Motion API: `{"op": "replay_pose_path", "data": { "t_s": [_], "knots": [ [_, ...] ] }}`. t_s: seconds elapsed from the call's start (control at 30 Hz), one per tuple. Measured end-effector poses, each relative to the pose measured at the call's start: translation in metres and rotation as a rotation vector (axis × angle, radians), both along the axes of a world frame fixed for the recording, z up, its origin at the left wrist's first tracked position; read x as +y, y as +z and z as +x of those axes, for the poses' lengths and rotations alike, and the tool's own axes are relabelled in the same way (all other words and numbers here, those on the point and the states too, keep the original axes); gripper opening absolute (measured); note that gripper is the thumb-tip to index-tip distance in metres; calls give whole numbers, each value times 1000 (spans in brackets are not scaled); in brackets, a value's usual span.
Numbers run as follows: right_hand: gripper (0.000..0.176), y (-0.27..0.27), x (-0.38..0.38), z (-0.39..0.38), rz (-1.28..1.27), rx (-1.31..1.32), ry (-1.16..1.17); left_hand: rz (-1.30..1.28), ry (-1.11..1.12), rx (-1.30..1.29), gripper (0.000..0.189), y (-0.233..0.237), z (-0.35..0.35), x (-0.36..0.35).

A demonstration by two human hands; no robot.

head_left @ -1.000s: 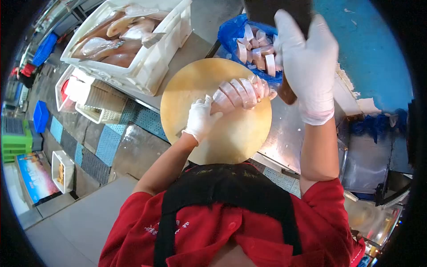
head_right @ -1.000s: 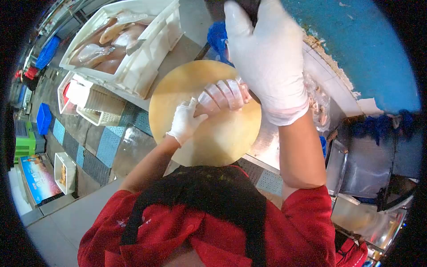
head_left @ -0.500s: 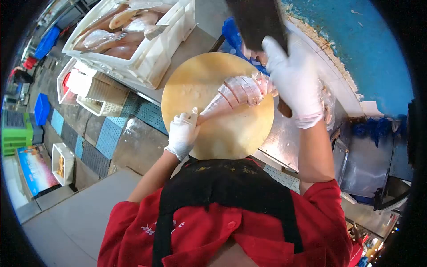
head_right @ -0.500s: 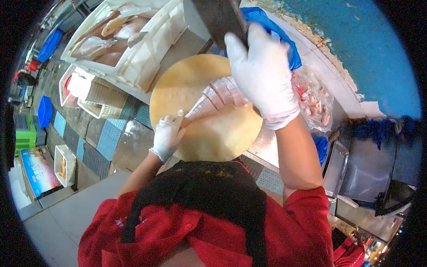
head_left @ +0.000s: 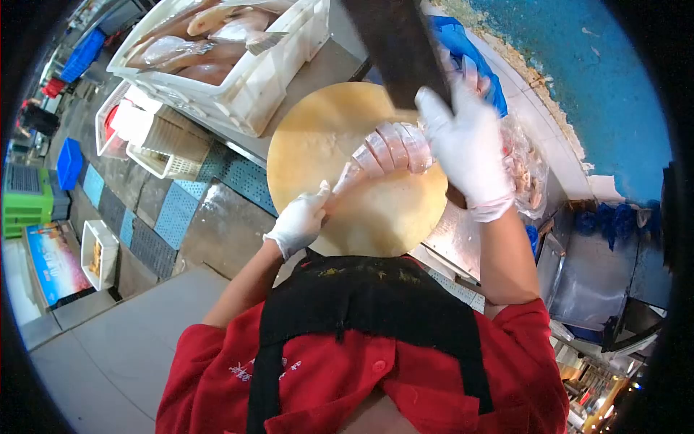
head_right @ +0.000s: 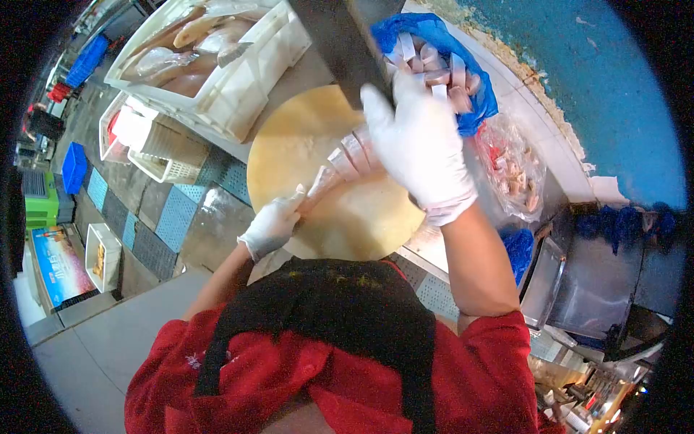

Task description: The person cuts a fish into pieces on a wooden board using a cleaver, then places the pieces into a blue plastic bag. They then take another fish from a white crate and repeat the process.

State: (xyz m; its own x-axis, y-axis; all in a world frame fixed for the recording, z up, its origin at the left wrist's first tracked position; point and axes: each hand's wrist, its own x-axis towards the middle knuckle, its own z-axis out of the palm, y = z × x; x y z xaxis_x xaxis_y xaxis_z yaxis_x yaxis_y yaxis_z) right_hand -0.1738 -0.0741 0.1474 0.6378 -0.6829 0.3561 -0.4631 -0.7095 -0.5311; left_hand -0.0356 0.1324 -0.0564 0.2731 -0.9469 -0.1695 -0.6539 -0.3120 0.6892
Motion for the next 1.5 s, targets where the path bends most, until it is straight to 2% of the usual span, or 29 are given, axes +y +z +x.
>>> {"op": "replay_pose_path", "data": {
  "t_s": [0.07,0.13,0.2,0.23,0.3,0.37,0.43,0.5,0.53,0.57,0.63,0.7,0.77,0.87,0.93,0.97,1.03,1.07,1.13,1.2,1.23,1.27,1.33,1.43,1.5],
  "knots": [
    [32,8,7,9,34,-173,16,-26,-44,55,54,-2,2,-7],
    [29,0,17,14,14,-353,27,39,54,14,45,2,1,-15],
    [27,-52,28,-1,-347,-3,82,14,74,30,38,9,2,-21],
    [24,-87,24,-1,-498,-32,222,3,88,53,31,12,0,-19],
    [25,-110,33,-14,49,557,187,-41,147,34,26,14,-4,-8],
    [30,-101,13,-18,62,458,210,-92,192,5,24,18,-4,-3],
    [29,-64,6,-10,-135,238,176,99,319,-38,29,25,-4,1],
    [26,-10,19,0,25,157,49,79,345,-14,32,10,-5,0],
    [25,-1,20,4,-93,7,71,-13,352,51,31,2,-5,-1],
    [24,-5,24,5,-31,-65,66,-106,359,116,31,-4,-4,-1],
    [23,-13,30,7,87,-218,60,-112,346,147,28,-2,-2,-2],
    [24,-59,35,2,-434,10,146,-120,346,175,26,-2,0,-2],
    [26,-141,37,-14,130,539,201,-128,270,23,22,-5,-1,-2],
    [30,-109,23,-7,121,473,196,-102,275,-12,21,-8,0,-3],
    [27,-80,12,5,-340,121,261,-80,281,-24,21,-5,1,-8],
    [24,-42,23,8,-69,232,186,-50,282,-33,21,-5,0,-7],
    [31,-15,31,14,8,-15,145,-78,302,-17,22,-8,-3,-7],
    [31,-20,35,11,12,-13,151,-114,322,-8,23,-10,-4,-7],
    [30,-44,41,5,-94,0,144,-84,339,9,23,-11,-5,-7],
    [28,-106,47,-8,142,397,176,-65,362,22,23,-8,-2,-10],
    [30,-150,37,-18,92,556,286,-79,358,31,23,-4,-4,-8],
    [30,-122,39,-10,268,656,176,-92,350,38,23,-2,-5,-6],
    [29,-108,33,-6,272,612,193,-60,357,32,24,-2,-7,-4],
    [28,-66,35,1,233,535,205,-40,365,12,24,-3,-6,-9],
    [28,-49,41,5,-329,120,222,-28,353,-7,25,-8,-9,-8]
  ]
}}
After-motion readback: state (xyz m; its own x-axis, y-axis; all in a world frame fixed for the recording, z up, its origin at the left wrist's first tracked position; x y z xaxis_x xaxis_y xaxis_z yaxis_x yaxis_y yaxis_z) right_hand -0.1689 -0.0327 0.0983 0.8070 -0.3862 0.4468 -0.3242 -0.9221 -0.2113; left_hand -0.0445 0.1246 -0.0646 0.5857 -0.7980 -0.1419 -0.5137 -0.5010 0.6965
